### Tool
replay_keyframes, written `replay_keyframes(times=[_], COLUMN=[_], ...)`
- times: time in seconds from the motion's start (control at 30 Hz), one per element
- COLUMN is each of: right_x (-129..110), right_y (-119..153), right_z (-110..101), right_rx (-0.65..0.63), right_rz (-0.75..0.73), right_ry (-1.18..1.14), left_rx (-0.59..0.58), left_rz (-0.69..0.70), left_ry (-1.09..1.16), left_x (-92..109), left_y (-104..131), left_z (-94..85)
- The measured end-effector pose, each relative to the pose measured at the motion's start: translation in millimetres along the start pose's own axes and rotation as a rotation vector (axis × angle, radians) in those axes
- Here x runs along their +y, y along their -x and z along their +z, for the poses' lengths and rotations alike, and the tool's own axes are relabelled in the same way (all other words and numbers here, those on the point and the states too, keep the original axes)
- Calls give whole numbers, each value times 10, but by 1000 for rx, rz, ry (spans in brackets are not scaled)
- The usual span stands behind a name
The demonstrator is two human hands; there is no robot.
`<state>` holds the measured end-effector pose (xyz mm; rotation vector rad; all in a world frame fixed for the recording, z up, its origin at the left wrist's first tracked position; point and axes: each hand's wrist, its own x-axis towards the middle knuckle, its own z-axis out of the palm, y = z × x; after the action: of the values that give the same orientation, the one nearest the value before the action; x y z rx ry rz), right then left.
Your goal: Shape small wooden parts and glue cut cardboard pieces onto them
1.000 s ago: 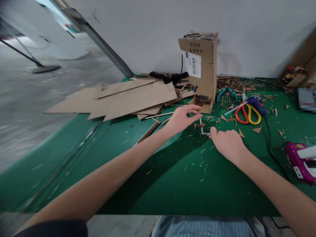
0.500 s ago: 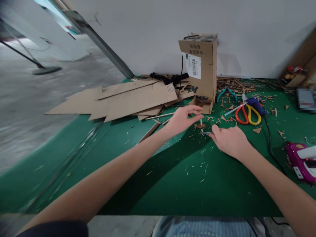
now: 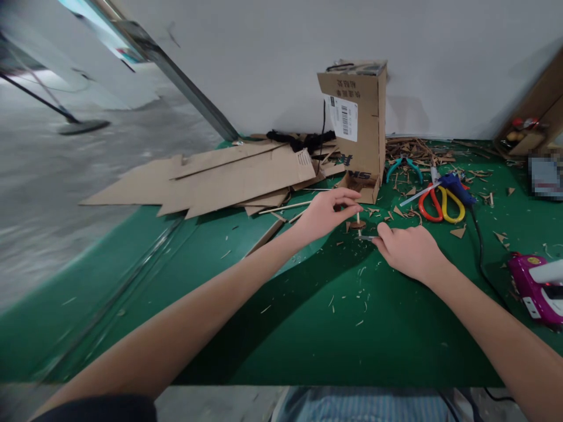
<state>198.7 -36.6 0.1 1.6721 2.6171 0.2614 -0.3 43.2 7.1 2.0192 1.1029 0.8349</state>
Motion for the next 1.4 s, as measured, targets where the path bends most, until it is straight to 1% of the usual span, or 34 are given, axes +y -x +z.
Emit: replay_keyframes(times=[0.2,0.5,0.8,0.97,1.07,1.17,1.27,1.4], right_x=[14,-12,-18,-27,-33,-33,-30,-32], right_y=[-10,-15,-12,-9,-8,-5,-4,-24], right_z=[30,27,34,37,32,28,39,82], right_rx=[-18,-49,-44,-54,-48,-32,20,102], right_rz=[2,3,-1,-17,-17,-27,-28,24], right_ry=[17,-8,11,27,35,46,71,86], left_rx=[4,-22,-50,-72,-56,-13,29,61], left_rz=[-16,-88,-135,-137,-116,-73,-35,17], left_ry=[9,100,54,20,13,9,-26,-108], left_x=[6,1,72,75,80,84,90,111], left_y=[4,16,40,69,79,74,63,55], left_z=[-1,3,-4,34,69,73,37,-18])
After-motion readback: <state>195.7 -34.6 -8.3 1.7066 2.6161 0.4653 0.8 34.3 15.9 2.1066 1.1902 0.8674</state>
